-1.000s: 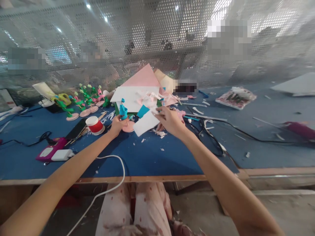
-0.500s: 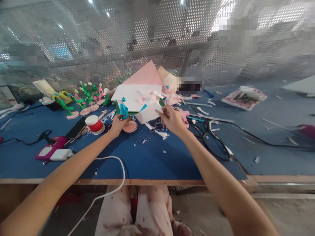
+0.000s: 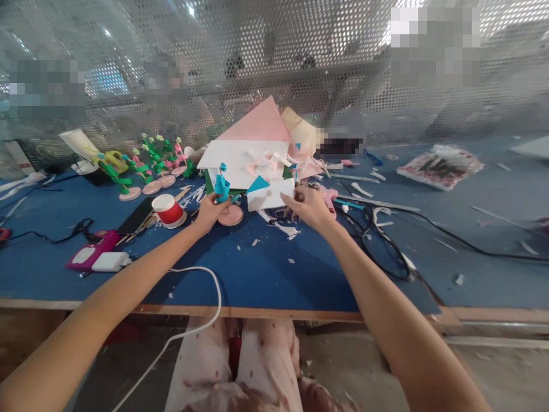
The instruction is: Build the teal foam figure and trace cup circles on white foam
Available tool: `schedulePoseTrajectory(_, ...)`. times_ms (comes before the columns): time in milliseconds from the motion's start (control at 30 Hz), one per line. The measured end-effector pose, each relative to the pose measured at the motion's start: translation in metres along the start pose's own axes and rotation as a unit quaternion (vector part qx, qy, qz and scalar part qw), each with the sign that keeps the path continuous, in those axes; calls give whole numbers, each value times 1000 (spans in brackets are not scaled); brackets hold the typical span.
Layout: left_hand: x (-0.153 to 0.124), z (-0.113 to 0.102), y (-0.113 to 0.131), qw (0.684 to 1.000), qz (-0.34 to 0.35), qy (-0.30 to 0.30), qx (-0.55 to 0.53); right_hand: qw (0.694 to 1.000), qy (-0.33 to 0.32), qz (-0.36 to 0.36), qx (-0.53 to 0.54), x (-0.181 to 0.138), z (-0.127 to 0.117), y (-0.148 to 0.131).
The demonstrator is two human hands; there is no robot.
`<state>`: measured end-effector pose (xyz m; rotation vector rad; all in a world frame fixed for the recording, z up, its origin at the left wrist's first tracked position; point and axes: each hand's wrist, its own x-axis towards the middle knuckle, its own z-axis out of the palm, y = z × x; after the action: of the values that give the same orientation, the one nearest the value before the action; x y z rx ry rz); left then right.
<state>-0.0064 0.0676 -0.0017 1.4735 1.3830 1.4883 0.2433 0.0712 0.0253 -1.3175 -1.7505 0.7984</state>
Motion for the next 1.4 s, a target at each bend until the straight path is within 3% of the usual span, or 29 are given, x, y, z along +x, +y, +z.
schedulePoseTrajectory(67,0,0,0,1000,9,-5,-7,998,12,62,20,3,1,2)
schedulePoseTrajectory(133,0,0,0,1000,7,-15,-14,996,32,81,25,5,2,4)
schedulePoseTrajectory(333,1,2,-4,999,-11,-12,-37,984,127,-14,121,-3,-7,-8)
schedulePoseTrajectory(467,1,4,-4,998,-29,-22,-51,978,-49,-1,203,-15,-15,-26)
schedulePoseTrajectory(500,1,4,-3,998,-26,-23,-53,982,-54,-14,183,-17,-16,-28)
schedulePoseTrajectory(600,1,4,-3,998,-22,-12,-55,988,47,-89,119,-19,-17,-30)
schedulePoseTrajectory(633,1,4,-3,998,-23,-11,-55,986,51,-90,127,-18,-17,-29)
schedulePoseTrajectory(733,1,3,-3,998,-28,-13,-53,984,-29,-26,173,-15,-17,-23)
schedulePoseTrajectory(867,2,3,-4,999,-21,2,-35,993,-14,-26,110,-11,-15,-17)
schedulePoseTrajectory(1000,3,3,-5,998,-34,-5,-45,978,-117,43,165,-8,-11,-15)
schedulePoseTrajectory(1100,3,2,-6,999,-28,8,-42,982,-94,43,158,-7,-9,-15)
schedulePoseTrajectory(1233,3,1,-5,999,-33,2,-36,969,-154,92,170,-6,-12,-15)
schedulePoseTrajectory(1333,2,1,-5,999,-22,4,-27,973,-103,124,165,-5,-16,-14)
schedulePoseTrajectory(1400,2,2,-3,999,-22,5,-31,965,-111,120,203,-4,-18,-13)
